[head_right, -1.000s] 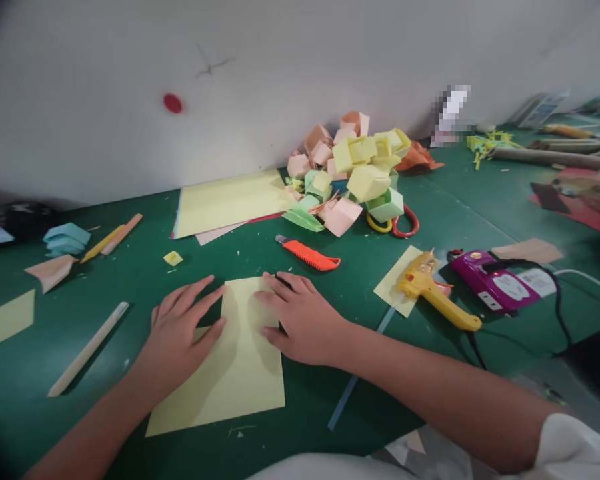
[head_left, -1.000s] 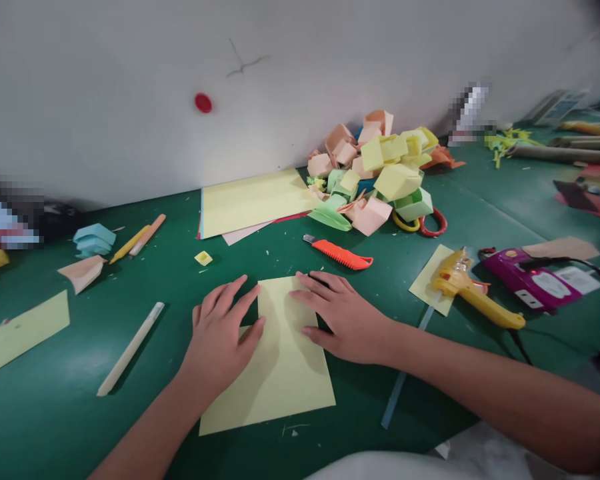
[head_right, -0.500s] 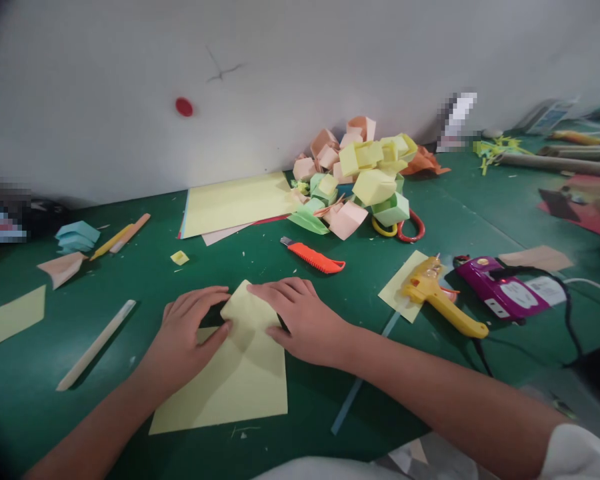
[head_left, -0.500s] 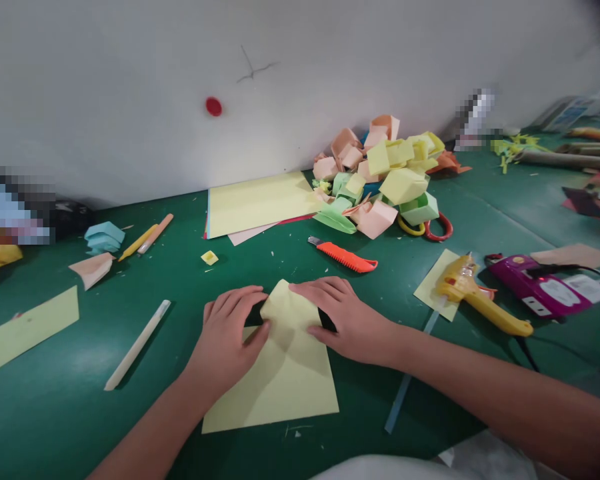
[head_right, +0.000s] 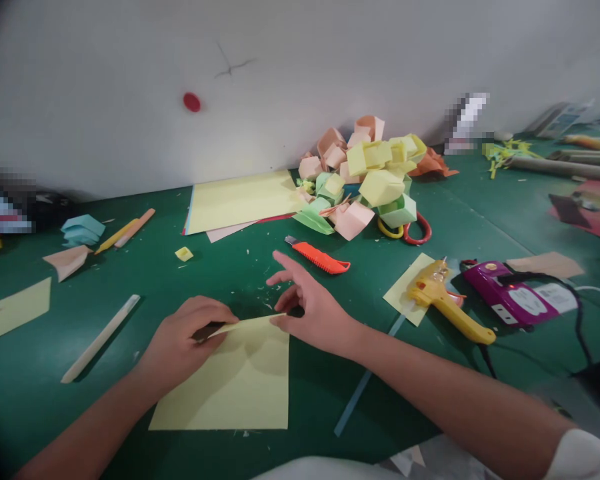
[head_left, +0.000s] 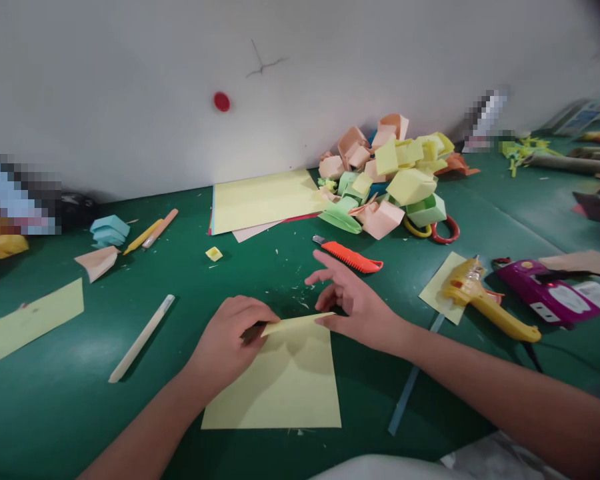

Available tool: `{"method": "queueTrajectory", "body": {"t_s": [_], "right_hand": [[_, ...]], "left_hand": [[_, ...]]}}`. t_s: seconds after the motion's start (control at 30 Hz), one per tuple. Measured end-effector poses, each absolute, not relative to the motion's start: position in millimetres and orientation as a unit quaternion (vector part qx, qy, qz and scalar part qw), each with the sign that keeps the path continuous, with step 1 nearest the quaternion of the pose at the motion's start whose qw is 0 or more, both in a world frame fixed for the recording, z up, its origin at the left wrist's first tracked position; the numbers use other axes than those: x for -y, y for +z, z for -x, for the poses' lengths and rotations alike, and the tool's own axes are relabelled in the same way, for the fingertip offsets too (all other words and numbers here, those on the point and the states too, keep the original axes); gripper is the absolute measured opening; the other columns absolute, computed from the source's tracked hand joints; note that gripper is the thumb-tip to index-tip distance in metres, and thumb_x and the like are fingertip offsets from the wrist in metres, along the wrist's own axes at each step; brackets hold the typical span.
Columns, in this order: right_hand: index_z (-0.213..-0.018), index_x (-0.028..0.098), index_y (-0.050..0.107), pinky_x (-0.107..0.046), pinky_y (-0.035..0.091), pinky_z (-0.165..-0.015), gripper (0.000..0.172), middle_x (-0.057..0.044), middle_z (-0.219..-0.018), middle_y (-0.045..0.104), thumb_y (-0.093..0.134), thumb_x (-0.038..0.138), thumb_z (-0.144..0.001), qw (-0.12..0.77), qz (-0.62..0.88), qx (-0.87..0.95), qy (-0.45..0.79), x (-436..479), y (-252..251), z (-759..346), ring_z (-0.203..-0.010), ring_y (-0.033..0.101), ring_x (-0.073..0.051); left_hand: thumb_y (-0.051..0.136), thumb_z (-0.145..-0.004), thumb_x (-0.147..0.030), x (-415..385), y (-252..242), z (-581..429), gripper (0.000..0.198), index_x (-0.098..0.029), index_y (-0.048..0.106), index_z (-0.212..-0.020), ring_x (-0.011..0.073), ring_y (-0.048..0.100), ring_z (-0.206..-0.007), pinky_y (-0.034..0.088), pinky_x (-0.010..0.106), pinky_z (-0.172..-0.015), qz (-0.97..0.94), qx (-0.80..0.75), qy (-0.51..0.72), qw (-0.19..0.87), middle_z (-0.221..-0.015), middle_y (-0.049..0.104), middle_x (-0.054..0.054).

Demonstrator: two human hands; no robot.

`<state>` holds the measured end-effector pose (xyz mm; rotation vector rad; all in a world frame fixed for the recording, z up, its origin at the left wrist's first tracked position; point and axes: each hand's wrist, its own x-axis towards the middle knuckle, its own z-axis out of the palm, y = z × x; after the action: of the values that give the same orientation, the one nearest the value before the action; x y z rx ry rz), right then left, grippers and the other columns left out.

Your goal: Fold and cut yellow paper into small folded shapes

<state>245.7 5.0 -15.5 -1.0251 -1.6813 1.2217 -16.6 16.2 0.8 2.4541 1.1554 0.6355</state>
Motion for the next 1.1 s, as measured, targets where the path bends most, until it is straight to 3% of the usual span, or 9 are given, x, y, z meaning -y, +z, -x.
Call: {"method": "queueTrajectory", "body": {"t_s": [0.1,0.17,0.27,0.37,0.53,0.67,0.93,1.1], "right_hand": [[-0.129,0.027,0.064,-0.034,0.057,-0.083,0.046,-0.007,-0.116,0.069,0.060,0.011,-0.086,0.358,0.354,0.770,0.392,-5.3,-13.7,-248.7,-0.090,0.066,-0.017],[-0.113,0.025,0.073,-0.036,0.055,-0.090,0.040,-0.006,-0.113,0.073,0.052,0.004,-0.087,0.338,0.296,0.848,0.281,-4.2,-12.8,-249.4,-0.099,0.065,-0.019],[-0.114,0.025,0.074,-0.037,0.053,-0.095,0.044,-0.003,-0.119,0.074,0.046,0.002,-0.089,0.301,0.243,0.908,0.163,-1.9,-11.7,-249.8,-0.105,0.062,-0.019],[-0.116,0.024,0.074,-0.037,0.053,-0.096,0.042,-0.001,-0.126,0.072,0.046,0.004,-0.091,0.273,0.250,0.921,0.121,-0.9,-10.6,-251.0,-0.109,0.059,-0.022],[-0.118,0.024,0.074,-0.040,0.052,-0.100,0.044,-0.001,-0.134,0.068,0.046,0.004,-0.090,0.238,0.258,0.928,0.124,-1.3,-11.4,-253.7,-0.117,0.056,-0.023],[-0.124,0.026,0.071,-0.043,0.050,-0.103,0.048,-0.001,-0.138,0.065,0.048,0.003,-0.088,0.220,0.263,0.929,0.138,-0.7,-13.8,-256.1,-0.122,0.054,-0.024],[-0.123,0.029,0.071,-0.045,0.046,-0.106,0.046,0.001,-0.141,0.063,0.051,0.007,-0.088,0.189,0.246,0.936,0.163,1.5,-7.6,-259.9,-0.128,0.050,-0.024],[-0.124,0.031,0.071,-0.047,0.043,-0.107,0.042,0.001,-0.145,0.059,0.053,0.012,-0.090,0.158,0.237,0.941,0.181,1.6,-1.7,-261.1,-0.130,0.048,-0.026]], "left_hand": [[0.046,-0.093,-0.015,-16.7,0.7,17.0,0.027,-0.024,0.071,-0.091,0.0187,0.067,-0.090,0.052,0.033,-0.078,-0.866,-0.402,0.237,0.178,-0.094,0.073,0.003],[0.045,-0.094,-0.013,-16.3,0.2,18.2,0.029,-0.024,0.071,-0.093,0.0188,0.066,-0.092,0.053,0.034,-0.080,-0.869,-0.396,0.238,0.174,-0.097,0.073,0.004],[0.040,-0.095,-0.008,-14.3,1.2,21.8,0.037,-0.025,0.070,-0.107,0.0190,0.065,-0.104,0.052,0.035,-0.088,-0.883,-0.370,0.236,0.166,-0.109,0.072,0.004],[0.036,-0.095,-0.005,-10.9,5.3,25.3,0.043,-0.026,0.067,-0.117,0.0189,0.062,-0.114,0.050,0.037,-0.098,-0.900,-0.325,0.240,0.165,-0.121,0.069,0.003],[0.050,-0.099,-0.020,-9.2,10.0,27.7,0.028,-0.024,0.064,-0.123,0.0211,0.061,-0.116,0.049,0.038,-0.099,-0.909,-0.330,0.204,0.152,-0.122,0.070,0.004],[0.062,-0.095,-0.039,-13.6,7.8,29.2,0.034,-0.025,0.064,-0.126,0.0265,0.059,-0.118,0.047,0.043,-0.100,-0.915,-0.353,0.138,0.137,-0.125,0.069,0.007],[0.059,-0.095,-0.035,-16.9,7.6,28.6,0.024,-0.026,0.069,-0.115,0.0254,0.059,-0.114,0.046,0.042,-0.098,-0.912,-0.351,0.125,0.171,-0.118,0.069,0.006],[0.055,-0.096,-0.026,-17.3,5.1,29.8,0.026,-0.028,0.067,-0.118,0.0254,0.056,-0.117,0.043,0.043,-0.099,-0.918,-0.338,0.119,0.172,-0.122,0.066,0.006]]}}
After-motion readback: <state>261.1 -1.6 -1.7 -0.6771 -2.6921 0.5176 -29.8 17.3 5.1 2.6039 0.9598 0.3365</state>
